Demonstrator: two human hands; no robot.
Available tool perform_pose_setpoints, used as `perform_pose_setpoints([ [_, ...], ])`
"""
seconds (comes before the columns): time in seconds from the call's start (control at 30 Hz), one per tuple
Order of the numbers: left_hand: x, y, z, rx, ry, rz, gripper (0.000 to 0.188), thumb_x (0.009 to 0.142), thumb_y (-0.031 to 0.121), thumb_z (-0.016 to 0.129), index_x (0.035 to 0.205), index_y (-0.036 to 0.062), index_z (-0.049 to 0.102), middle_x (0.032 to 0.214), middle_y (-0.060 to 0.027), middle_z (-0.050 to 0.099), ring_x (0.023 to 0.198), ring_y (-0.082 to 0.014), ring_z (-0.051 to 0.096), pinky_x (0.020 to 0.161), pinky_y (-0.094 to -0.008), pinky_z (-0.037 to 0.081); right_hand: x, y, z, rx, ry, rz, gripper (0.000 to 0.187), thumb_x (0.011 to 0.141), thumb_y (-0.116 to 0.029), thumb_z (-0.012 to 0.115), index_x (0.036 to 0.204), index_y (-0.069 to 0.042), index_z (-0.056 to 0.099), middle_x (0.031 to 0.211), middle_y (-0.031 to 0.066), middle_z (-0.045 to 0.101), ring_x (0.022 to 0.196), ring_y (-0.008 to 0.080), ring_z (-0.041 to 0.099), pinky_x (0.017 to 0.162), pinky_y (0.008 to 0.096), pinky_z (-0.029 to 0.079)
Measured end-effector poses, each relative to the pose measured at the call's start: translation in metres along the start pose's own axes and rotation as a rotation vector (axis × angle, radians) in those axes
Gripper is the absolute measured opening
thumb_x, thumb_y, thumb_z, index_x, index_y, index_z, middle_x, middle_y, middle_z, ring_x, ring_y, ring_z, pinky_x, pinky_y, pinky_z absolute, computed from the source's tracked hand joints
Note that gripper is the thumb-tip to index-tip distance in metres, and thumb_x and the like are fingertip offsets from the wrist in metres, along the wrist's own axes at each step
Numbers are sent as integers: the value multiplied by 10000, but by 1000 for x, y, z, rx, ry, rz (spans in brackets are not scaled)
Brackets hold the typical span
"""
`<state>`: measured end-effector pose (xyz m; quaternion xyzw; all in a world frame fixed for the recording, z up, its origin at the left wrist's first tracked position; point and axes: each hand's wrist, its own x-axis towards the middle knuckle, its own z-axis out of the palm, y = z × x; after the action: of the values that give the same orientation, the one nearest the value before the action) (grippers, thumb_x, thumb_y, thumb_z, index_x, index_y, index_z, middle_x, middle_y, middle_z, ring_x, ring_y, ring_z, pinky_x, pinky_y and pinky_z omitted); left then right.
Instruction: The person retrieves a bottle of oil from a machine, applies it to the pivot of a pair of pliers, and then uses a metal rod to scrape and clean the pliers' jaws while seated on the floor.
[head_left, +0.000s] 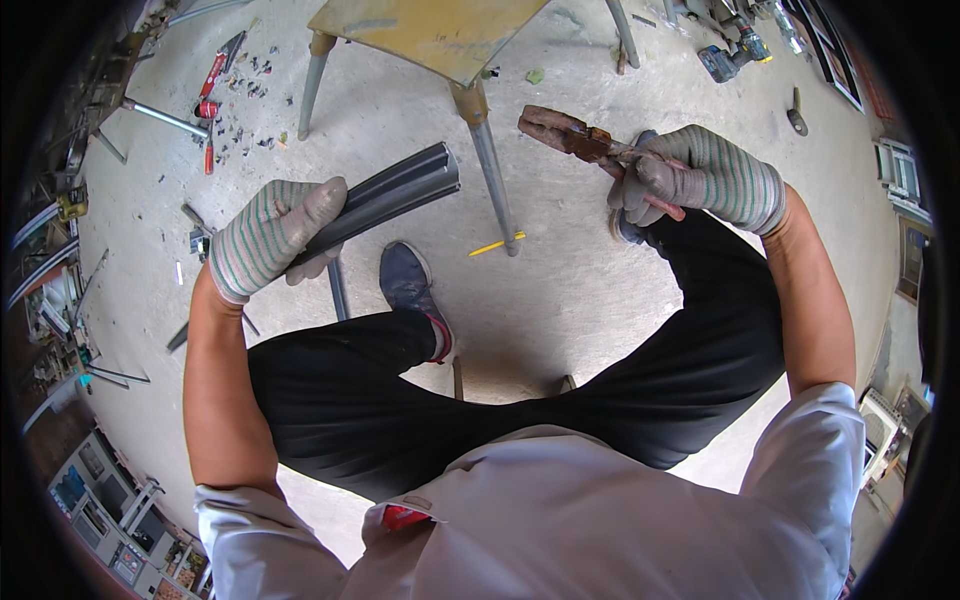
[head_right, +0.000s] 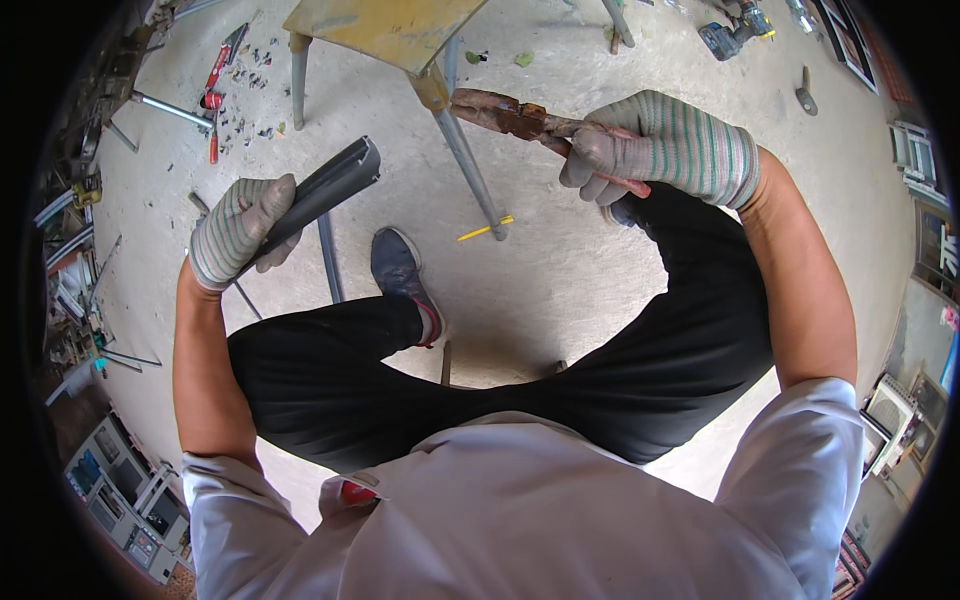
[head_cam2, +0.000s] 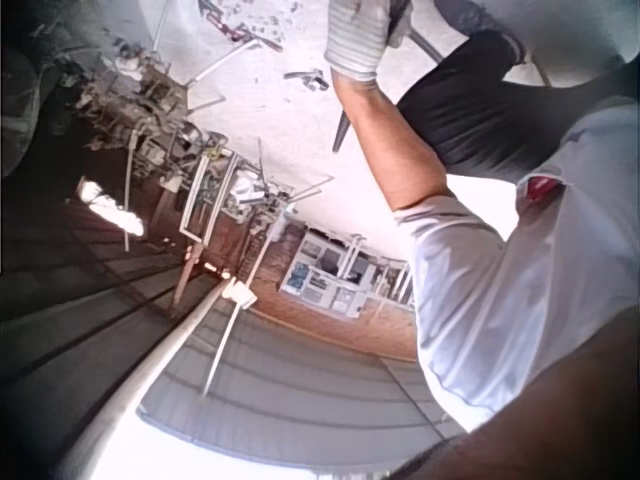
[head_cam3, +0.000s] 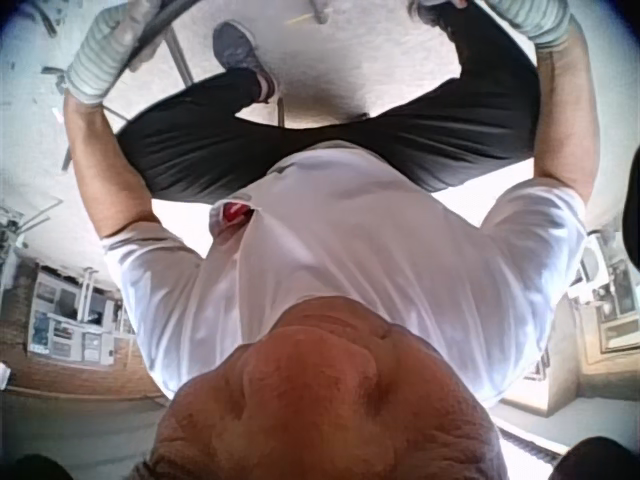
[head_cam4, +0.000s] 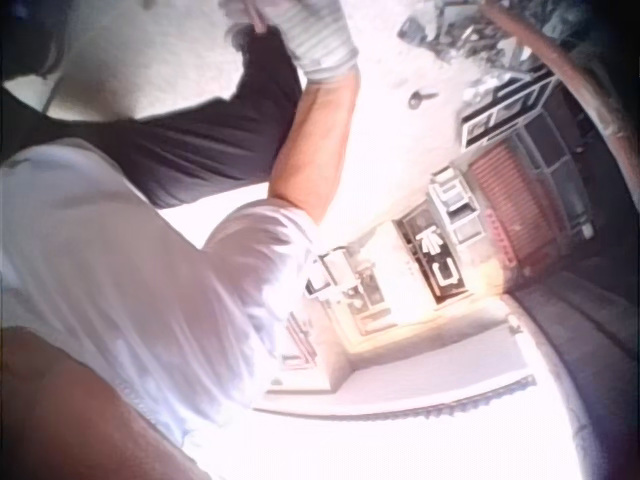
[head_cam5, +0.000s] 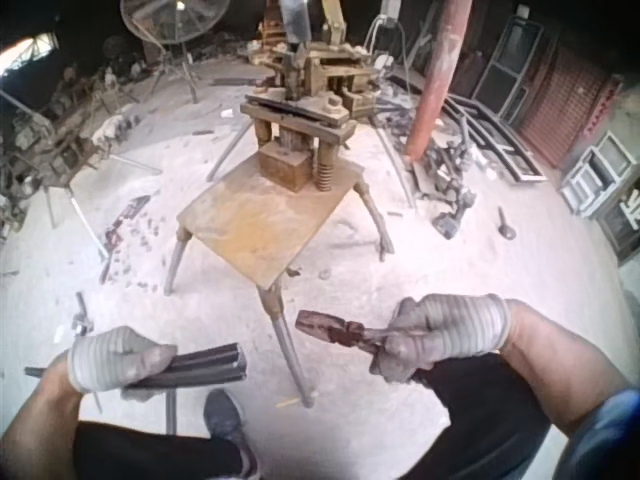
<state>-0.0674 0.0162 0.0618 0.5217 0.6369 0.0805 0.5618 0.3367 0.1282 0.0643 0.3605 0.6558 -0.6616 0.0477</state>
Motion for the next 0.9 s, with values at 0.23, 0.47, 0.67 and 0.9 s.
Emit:
perform_pose_setpoints([
  [0.23, -3, 3, -1, -65, 50, 33, 684, 1003, 611, 476, 603, 70, 597, 458, -8, 482, 387, -87, 426, 435, -264, 360, 4, 11, 9, 127, 68, -9, 482, 987, -445, 621, 986, 33, 686, 696, 52, 619, 593, 110, 590, 547, 268, 538],
  [0.47, -2, 3, 0, -106, 52, 50, 676, 1001, 620, 469, 631, 72, 607, 468, -7, 490, 394, -87, 434, 433, -264, 357, 6, 10, 7, 62, 41, 35, 465, 985, -435, 625, 1039, 19, 710, 804, 75, 701, 727, 132, 669, 664, 259, 539],
  [0.67, 0, 6, 1, -50, 113, 61, 685, 993, 640, 468, 648, 65, 611, 468, -2, 488, 403, -84, 429, 443, -268, 360, 3, -7, 13, 36, 35, -59, 476, 979, -443, 628, 1050, 19, 718, 814, 75, 705, 749, 140, 674, 683, 267, 540],
  [0.9, 6, 3, 2, 79, 112, 59, 660, 1011, 615, 444, 662, 71, 578, 487, -2, 494, 420, -77, 426, 448, -260, 358, 2, -17, 18, -54, 21, -94, 460, 987, -415, 624, 1059, 31, 712, 847, 84, 716, 780, 163, 691, 734, 299, 562],
])
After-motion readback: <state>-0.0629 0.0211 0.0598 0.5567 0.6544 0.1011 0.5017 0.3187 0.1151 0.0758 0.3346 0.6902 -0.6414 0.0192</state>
